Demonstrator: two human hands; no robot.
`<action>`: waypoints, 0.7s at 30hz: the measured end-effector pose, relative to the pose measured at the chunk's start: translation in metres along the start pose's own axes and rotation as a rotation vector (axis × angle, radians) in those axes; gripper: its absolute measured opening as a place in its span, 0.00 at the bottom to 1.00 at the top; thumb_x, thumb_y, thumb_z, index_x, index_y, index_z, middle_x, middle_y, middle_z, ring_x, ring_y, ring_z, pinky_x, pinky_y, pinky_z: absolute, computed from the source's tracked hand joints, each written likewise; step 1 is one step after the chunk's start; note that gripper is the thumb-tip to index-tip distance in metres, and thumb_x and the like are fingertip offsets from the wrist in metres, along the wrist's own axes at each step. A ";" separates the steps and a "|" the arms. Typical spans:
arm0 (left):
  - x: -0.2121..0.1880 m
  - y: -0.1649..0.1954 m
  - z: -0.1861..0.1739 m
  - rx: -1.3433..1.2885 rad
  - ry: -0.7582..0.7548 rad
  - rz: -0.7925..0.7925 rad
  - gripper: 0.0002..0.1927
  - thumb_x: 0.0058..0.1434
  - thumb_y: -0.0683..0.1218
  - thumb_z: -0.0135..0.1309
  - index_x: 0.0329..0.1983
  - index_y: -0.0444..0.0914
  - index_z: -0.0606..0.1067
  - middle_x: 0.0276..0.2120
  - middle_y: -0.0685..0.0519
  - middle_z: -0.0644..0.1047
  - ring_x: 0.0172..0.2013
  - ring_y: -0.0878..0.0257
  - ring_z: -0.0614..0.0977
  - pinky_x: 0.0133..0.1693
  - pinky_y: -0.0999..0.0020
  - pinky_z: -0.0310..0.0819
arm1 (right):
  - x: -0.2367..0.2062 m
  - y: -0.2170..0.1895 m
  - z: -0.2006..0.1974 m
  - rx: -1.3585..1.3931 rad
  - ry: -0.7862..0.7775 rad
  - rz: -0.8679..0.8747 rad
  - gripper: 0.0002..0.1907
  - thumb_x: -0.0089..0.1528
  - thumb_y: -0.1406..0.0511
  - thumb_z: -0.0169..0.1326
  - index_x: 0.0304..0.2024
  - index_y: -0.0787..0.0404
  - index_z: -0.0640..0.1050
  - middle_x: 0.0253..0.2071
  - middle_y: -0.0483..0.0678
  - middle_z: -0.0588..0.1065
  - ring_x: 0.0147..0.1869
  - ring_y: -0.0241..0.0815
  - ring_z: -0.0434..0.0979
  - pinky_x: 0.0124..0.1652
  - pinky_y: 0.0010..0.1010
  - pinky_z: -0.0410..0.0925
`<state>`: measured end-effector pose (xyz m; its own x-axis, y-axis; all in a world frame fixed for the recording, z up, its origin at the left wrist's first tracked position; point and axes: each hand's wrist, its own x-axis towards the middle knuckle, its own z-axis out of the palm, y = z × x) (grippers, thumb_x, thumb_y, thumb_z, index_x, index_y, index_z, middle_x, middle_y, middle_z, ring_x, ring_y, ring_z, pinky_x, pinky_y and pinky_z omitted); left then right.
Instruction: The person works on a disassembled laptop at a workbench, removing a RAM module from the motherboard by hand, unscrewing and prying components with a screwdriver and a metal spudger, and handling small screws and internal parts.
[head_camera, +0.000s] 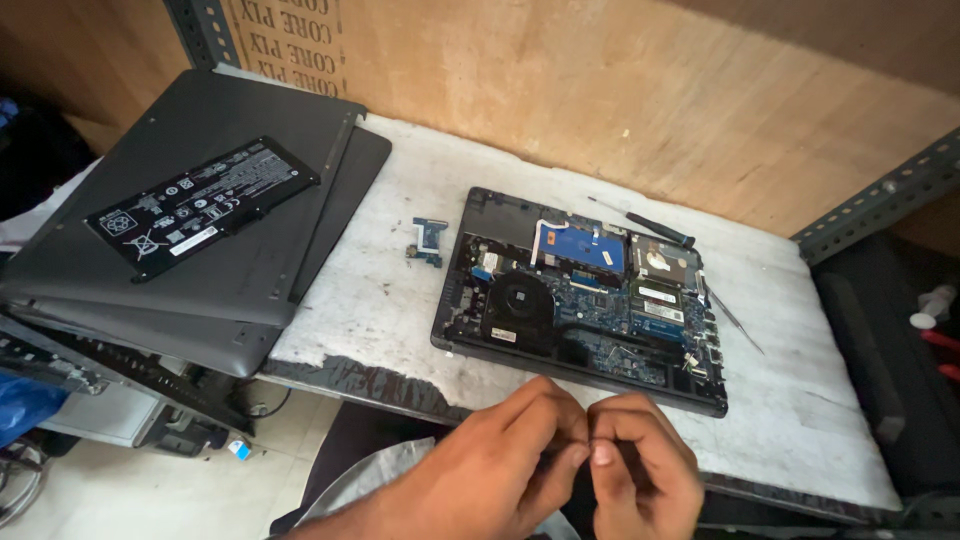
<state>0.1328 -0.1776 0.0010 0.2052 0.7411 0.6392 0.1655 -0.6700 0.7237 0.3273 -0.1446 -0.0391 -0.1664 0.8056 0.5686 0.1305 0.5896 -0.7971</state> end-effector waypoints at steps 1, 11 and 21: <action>0.000 0.001 -0.001 -0.030 -0.018 -0.034 0.09 0.69 0.39 0.56 0.45 0.32 0.68 0.43 0.44 0.74 0.42 0.47 0.81 0.43 0.59 0.79 | 0.001 0.003 -0.001 0.021 -0.017 0.009 0.05 0.63 0.70 0.54 0.34 0.69 0.76 0.35 0.52 0.76 0.39 0.35 0.73 0.40 0.22 0.66; 0.000 0.001 -0.003 -0.095 -0.034 -0.117 0.08 0.68 0.39 0.56 0.45 0.33 0.69 0.42 0.45 0.75 0.40 0.49 0.81 0.41 0.61 0.78 | -0.006 0.005 -0.004 0.062 -0.014 0.033 0.04 0.62 0.73 0.57 0.37 0.71 0.77 0.39 0.54 0.75 0.41 0.37 0.74 0.42 0.23 0.68; -0.002 -0.006 -0.001 -0.400 -0.011 -0.304 0.06 0.69 0.39 0.56 0.45 0.32 0.74 0.40 0.50 0.78 0.40 0.64 0.85 0.44 0.69 0.82 | -0.013 0.016 -0.001 0.396 0.019 0.177 0.07 0.65 0.71 0.54 0.40 0.72 0.74 0.42 0.53 0.70 0.44 0.38 0.70 0.46 0.28 0.70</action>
<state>0.1302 -0.1747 -0.0042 0.2153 0.8986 0.3823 -0.1625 -0.3531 0.9214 0.3324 -0.1458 -0.0585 -0.1563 0.8954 0.4170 -0.2307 0.3775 -0.8968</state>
